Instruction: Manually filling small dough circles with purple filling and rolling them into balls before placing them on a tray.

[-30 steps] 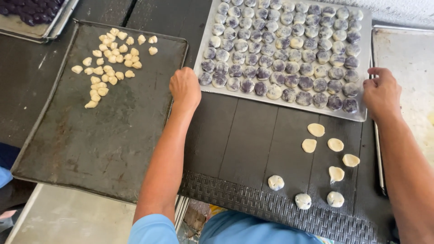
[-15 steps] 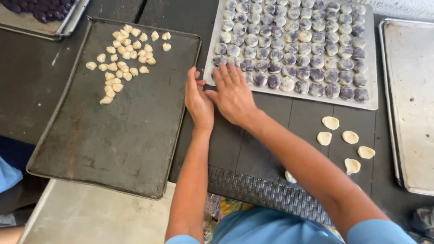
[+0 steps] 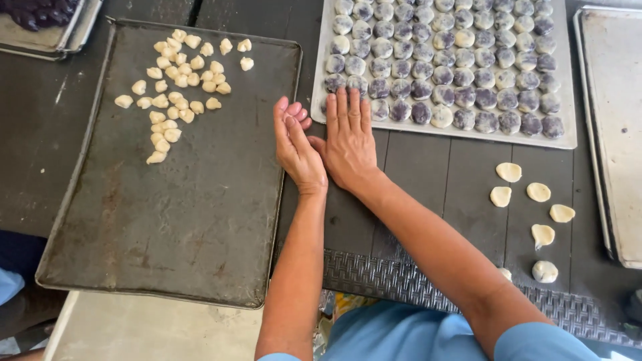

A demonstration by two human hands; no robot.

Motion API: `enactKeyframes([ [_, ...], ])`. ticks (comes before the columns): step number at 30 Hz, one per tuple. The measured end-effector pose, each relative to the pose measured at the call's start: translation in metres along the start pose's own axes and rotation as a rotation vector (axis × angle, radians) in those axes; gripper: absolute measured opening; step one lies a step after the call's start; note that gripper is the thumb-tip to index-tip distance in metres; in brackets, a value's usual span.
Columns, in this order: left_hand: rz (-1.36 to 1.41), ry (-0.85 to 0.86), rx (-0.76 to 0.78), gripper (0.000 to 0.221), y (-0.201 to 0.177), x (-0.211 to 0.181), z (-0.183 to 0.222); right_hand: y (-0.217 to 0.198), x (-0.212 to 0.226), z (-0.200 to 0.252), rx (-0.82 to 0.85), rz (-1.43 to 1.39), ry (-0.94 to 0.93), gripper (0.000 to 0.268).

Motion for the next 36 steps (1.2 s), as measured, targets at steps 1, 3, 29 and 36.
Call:
enactKeyframes([
  [1,-0.008,0.013,0.003,0.031,0.002,-0.004,0.0,0.003,0.001,0.0,0.009,0.005,-0.004,0.086],
  [3,-0.118,0.139,0.093,0.029,0.016,-0.025,0.001,-0.018,-0.011,0.005,-0.008,0.007,-0.008,0.082],
  [29,-0.898,0.585,1.21,0.051,0.153,0.047,0.005,0.003,-0.099,-0.03,-0.009,0.075,0.062,0.07],
  [36,-0.96,0.461,1.325,0.053,0.16,0.093,-0.001,0.029,-0.112,-0.045,0.21,0.056,0.109,0.082],
])
Point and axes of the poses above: each hand's wrist, its own z-axis away from the middle knuckle, its own y-axis out of the palm, x = y × z, the point moved 10 cm from there along -z, towards the middle knuckle, and after that the axes turned 15 degrees about z, right-handed, at the moved point
